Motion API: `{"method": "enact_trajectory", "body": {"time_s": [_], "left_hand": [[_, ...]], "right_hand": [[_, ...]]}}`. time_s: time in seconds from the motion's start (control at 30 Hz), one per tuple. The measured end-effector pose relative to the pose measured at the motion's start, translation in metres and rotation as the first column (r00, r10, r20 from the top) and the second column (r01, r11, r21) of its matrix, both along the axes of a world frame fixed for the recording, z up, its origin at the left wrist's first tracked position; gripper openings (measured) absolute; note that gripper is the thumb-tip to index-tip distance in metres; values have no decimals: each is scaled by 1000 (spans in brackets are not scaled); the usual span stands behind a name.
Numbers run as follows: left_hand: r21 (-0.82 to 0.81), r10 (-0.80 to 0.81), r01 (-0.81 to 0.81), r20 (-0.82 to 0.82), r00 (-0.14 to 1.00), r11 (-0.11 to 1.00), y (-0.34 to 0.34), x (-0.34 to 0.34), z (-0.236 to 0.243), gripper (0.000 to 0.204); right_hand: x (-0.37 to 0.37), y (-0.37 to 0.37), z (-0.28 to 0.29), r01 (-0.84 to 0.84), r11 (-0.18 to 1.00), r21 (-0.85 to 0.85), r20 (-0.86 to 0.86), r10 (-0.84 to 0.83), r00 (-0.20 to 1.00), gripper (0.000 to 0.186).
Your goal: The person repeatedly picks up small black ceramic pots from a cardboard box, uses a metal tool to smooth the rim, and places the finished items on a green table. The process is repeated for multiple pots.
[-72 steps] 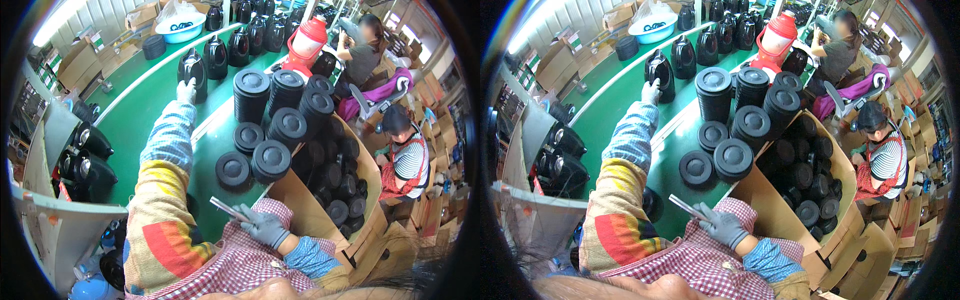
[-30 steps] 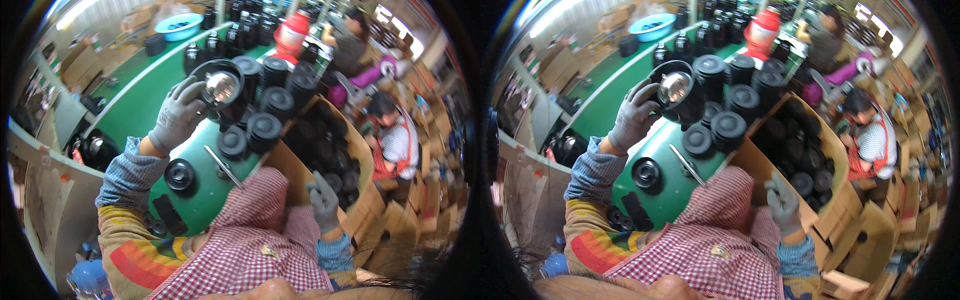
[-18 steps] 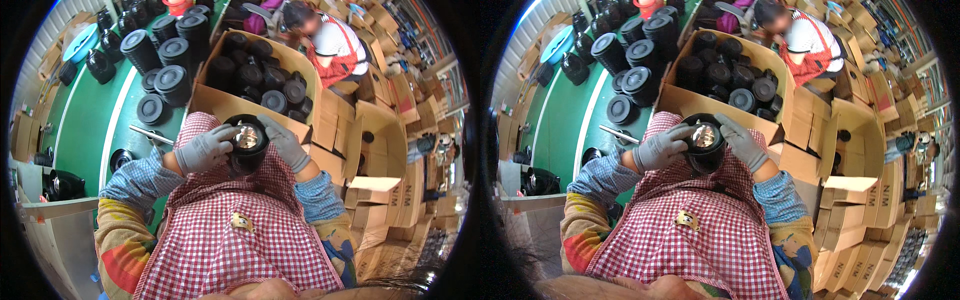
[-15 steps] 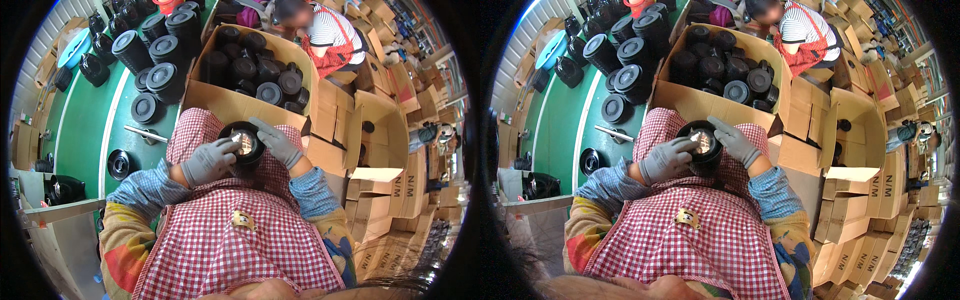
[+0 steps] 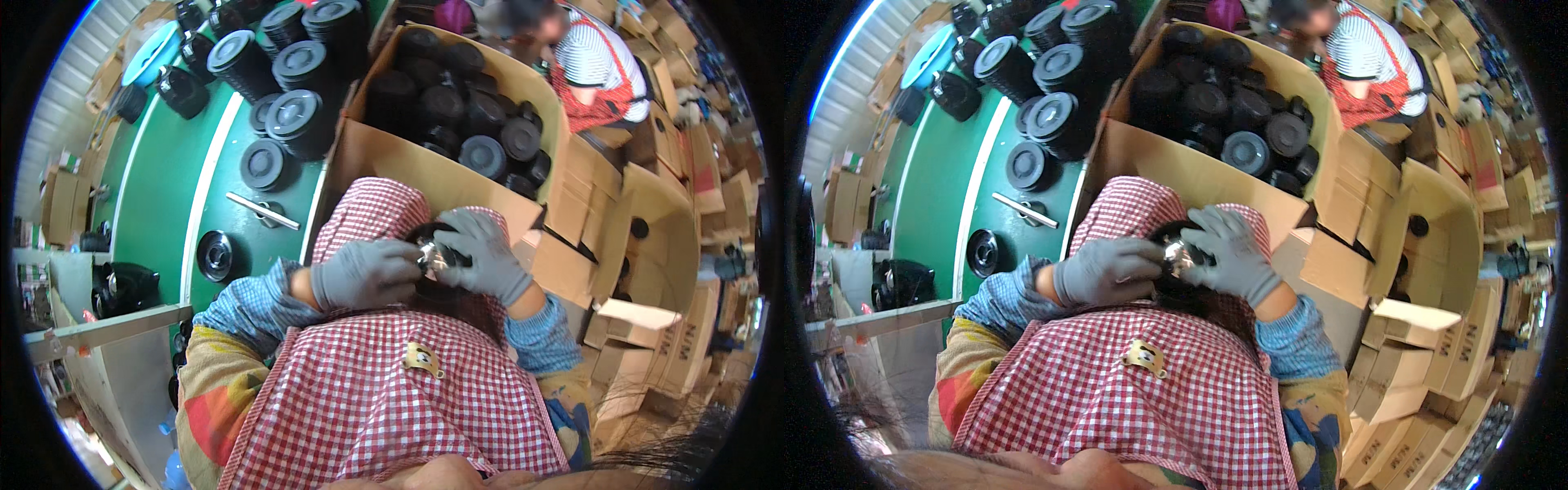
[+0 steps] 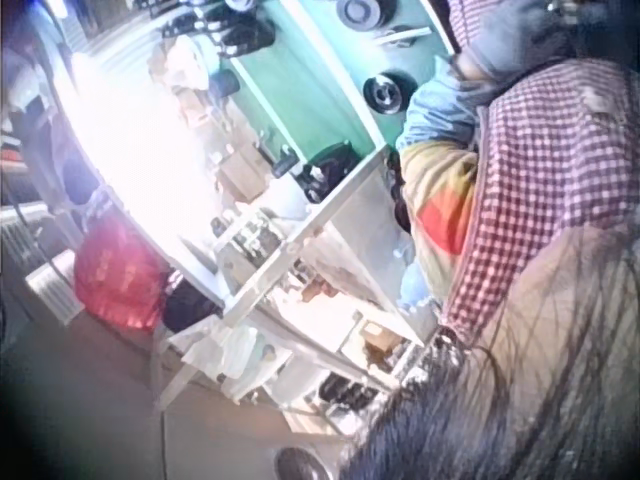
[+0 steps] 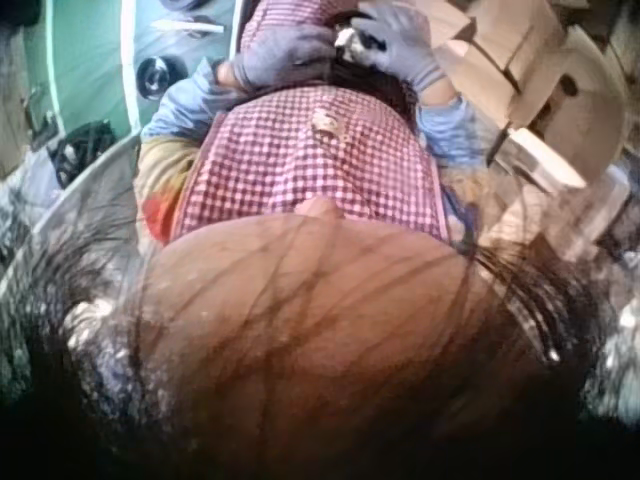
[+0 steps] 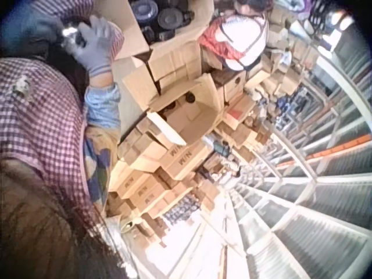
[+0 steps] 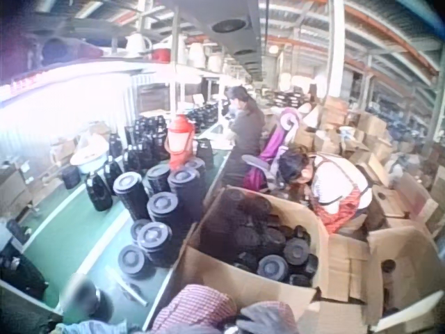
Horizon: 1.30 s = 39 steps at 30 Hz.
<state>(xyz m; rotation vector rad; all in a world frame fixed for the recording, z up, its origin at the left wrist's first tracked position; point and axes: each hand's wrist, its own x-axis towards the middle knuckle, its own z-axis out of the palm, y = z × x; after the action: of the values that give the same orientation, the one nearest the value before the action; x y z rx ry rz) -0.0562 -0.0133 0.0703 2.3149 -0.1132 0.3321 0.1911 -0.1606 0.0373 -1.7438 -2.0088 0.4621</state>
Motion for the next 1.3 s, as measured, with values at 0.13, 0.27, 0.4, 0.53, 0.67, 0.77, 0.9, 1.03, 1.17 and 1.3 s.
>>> {"method": "enact_trajectory", "body": {"time_s": [0.13,0.27,0.4,0.53,0.67,0.77,0.9,1.03,1.17,1.3], "left_hand": [[164,567,-612,251,785,774,120,-19,-14,34],[419,859,-808,113,499,414,216,-37,-42,59],[602,788,-672,112,606,431,231,-38,-70,65],[402,754,-743,168,634,535,245,-61,-91,61],[8,798,-812,179,576,584,222,-65,-56,49],[-88,512,-505,107,852,859,145,-35,32,41],[-247,-22,20,-7,1000,969,72,16,55,55],[-543,-51,97,100,994,834,45,42,1,56],[-538,10,94,187,982,838,21,44,-32,41],[-531,31,96,226,974,842,11,45,-51,39]], "right_hand": [[4,3,-7,-26,994,-105,-84,17,996,71],[7,17,-13,-80,987,-138,-189,53,981,76],[4,21,-14,-56,993,-102,-192,36,981,78],[9,25,1,69,995,75,-256,-48,965,69],[20,29,25,254,936,245,-341,-162,926,62],[8,45,42,376,882,286,-563,-163,810,70],[13,46,35,37,998,-46,-930,-56,364,80],[1,13,22,81,995,-58,-914,-86,397,78],[-20,-6,-7,200,975,92,-867,-20,497,52],[-15,-8,-13,93,949,301,-714,159,681,30]]}}
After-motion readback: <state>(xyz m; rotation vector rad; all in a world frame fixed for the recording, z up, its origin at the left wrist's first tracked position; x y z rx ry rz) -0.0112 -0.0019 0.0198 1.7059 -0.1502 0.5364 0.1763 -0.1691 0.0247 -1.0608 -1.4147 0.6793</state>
